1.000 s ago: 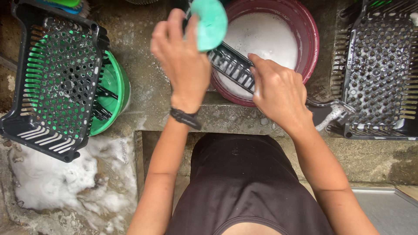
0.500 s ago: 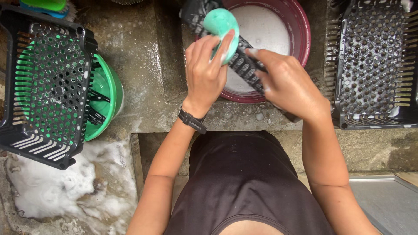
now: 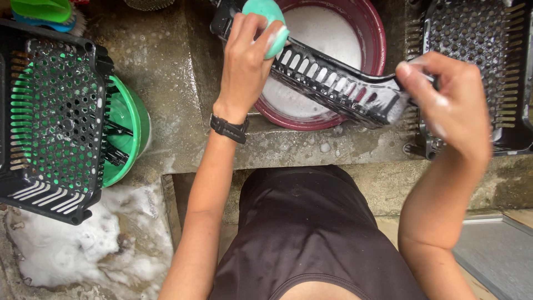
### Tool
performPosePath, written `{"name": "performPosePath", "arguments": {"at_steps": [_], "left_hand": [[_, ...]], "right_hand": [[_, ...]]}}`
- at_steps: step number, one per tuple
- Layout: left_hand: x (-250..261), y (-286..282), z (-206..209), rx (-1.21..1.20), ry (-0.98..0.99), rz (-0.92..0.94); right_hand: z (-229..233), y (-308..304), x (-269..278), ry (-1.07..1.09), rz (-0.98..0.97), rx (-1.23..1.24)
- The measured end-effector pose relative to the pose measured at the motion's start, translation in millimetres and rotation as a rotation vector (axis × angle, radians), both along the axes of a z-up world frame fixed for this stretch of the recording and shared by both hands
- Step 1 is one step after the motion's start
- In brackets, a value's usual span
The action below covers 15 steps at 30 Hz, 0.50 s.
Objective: The person scrubs multiple black plastic grid trays and structures with a sponge and soapy water over a basin, rinsing them individually.
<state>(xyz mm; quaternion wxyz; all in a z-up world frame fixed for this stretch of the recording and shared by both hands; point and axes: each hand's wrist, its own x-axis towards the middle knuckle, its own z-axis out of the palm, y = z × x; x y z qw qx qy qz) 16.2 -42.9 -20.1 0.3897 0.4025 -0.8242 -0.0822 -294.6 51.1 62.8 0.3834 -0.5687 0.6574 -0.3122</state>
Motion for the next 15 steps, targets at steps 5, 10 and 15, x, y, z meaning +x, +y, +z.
{"name": "performPosePath", "arguments": {"at_steps": [5,10,15], "left_hand": [[-8,3,-22,0.214,0.174,0.19],[-45,22,-58,0.144,-0.073,0.296],[-67,73,-34,0.335,-0.016,0.261]], "right_hand": [[-77,-2,-5,-0.551,-0.225,-0.218],[-79,4,1,-0.534,-0.236,-0.289],[-55,11,10,-0.411,-0.279,-0.334]]}}
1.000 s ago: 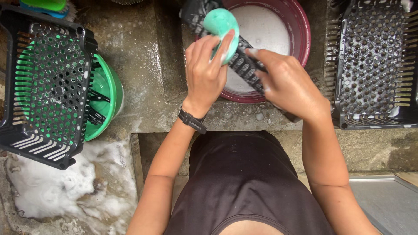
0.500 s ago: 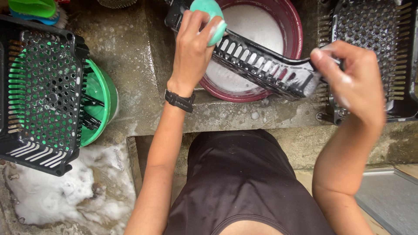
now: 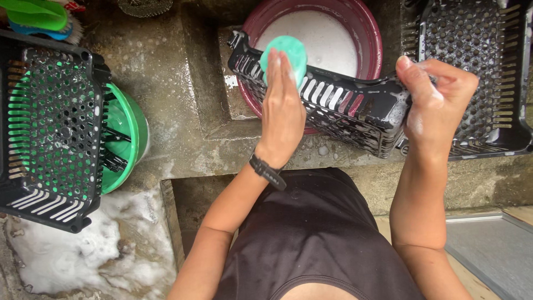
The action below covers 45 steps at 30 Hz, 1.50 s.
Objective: The person scrubs multiple black plastic grid trays and structures with a sponge and soapy water over a basin, rinsing them individually.
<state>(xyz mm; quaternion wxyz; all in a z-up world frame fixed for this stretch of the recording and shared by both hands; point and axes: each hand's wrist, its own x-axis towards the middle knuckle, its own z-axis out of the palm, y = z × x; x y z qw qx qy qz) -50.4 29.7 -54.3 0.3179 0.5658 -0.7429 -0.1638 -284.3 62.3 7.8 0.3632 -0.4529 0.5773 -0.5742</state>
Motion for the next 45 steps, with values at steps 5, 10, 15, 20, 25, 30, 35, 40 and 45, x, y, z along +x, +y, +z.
{"name": "performPosePath", "arguments": {"at_steps": [5,10,15,20,25,30,35,40,45], "left_hand": [[12,-14,21,0.06,-0.216,0.045],[-5,14,66,0.022,-0.077,-0.281],[-23,48,111,-0.072,0.162,-0.495],[-7,32,104,0.0,0.106,-0.43],[-5,29,95,-0.064,0.136,-0.561],[5,-3,89,-0.091,0.164,-0.6],[6,-13,75,-0.197,0.303,-0.405],[35,-17,71,-0.289,0.507,-0.163],[39,-20,74,-0.214,0.825,-0.021]], "right_hand": [[10,-2,22,0.062,-0.022,0.071],[1,-7,46,0.184,-0.016,0.009],[1,-11,49,0.077,0.028,0.075],[13,-13,48,0.253,0.067,0.071],[27,-10,52,0.09,0.131,0.098],[24,-13,48,-0.039,0.293,0.051],[53,-19,55,-0.599,0.507,0.027],[70,-12,60,-0.135,0.593,0.031],[72,2,72,0.523,0.49,0.193]]}}
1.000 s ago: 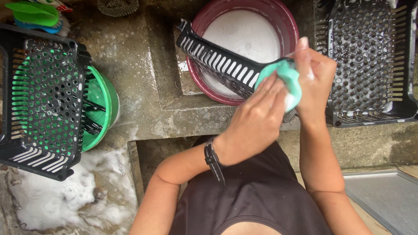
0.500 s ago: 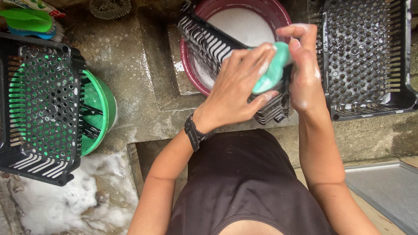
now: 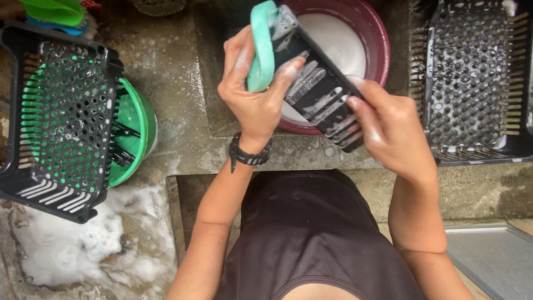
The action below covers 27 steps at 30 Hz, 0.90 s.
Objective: The person scrubs multiple black plastic grid trays and structures with a sponge and soapy water over a basin, rinsing them individually.
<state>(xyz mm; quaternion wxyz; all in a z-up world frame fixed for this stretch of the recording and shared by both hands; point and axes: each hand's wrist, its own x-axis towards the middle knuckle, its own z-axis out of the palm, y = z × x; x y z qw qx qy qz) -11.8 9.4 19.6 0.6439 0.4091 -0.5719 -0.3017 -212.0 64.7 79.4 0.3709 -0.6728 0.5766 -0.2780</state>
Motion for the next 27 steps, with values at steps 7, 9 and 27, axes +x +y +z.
{"name": "performPosePath", "arguments": {"at_steps": [7,9,27], "left_hand": [[-15,11,-13,0.038,0.129,0.228],[-13,12,-21,-0.191,-0.051,0.3],[-2,11,-6,0.035,-0.049,-0.018]], "right_hand": [[6,8,7,-0.124,-0.127,0.004],[4,9,8,-0.174,-0.138,0.053],[-55,7,-102,-0.096,-0.178,-0.035]]}}
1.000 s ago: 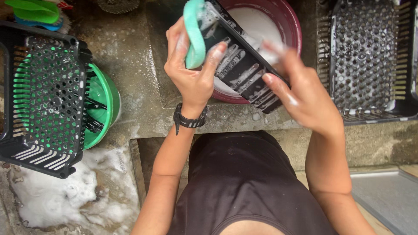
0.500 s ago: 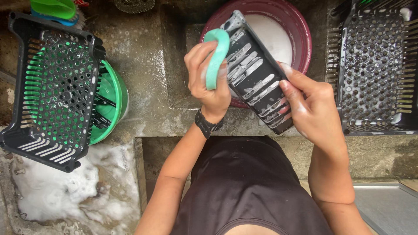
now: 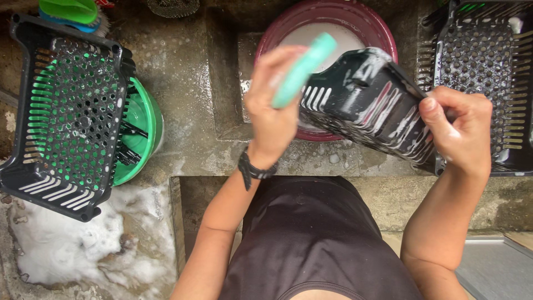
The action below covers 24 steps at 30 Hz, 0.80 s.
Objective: The person scrubs multiple black plastic grid trays and structures with a sponge and soapy water over a basin, rinsing them individually.
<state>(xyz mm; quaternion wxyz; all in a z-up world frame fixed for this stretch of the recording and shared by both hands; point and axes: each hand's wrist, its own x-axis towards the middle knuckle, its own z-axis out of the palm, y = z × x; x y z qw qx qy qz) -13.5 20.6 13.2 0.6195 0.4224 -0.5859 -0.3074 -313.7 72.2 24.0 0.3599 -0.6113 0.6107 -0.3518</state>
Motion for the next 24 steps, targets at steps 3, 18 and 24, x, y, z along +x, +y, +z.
{"name": "performPosePath", "arguments": {"at_steps": [3,18,24], "left_hand": [[-14,10,14,-0.11,-0.203,-0.101],[-23,9,25,-0.116,-0.245,-0.154],[-36,21,10,-0.231,-0.206,0.052]], "right_hand": [[-5,7,-6,0.016,-0.003,-0.06],[10,21,50,0.201,-0.102,-0.118],[14,14,63,0.276,-0.126,-0.082]]}}
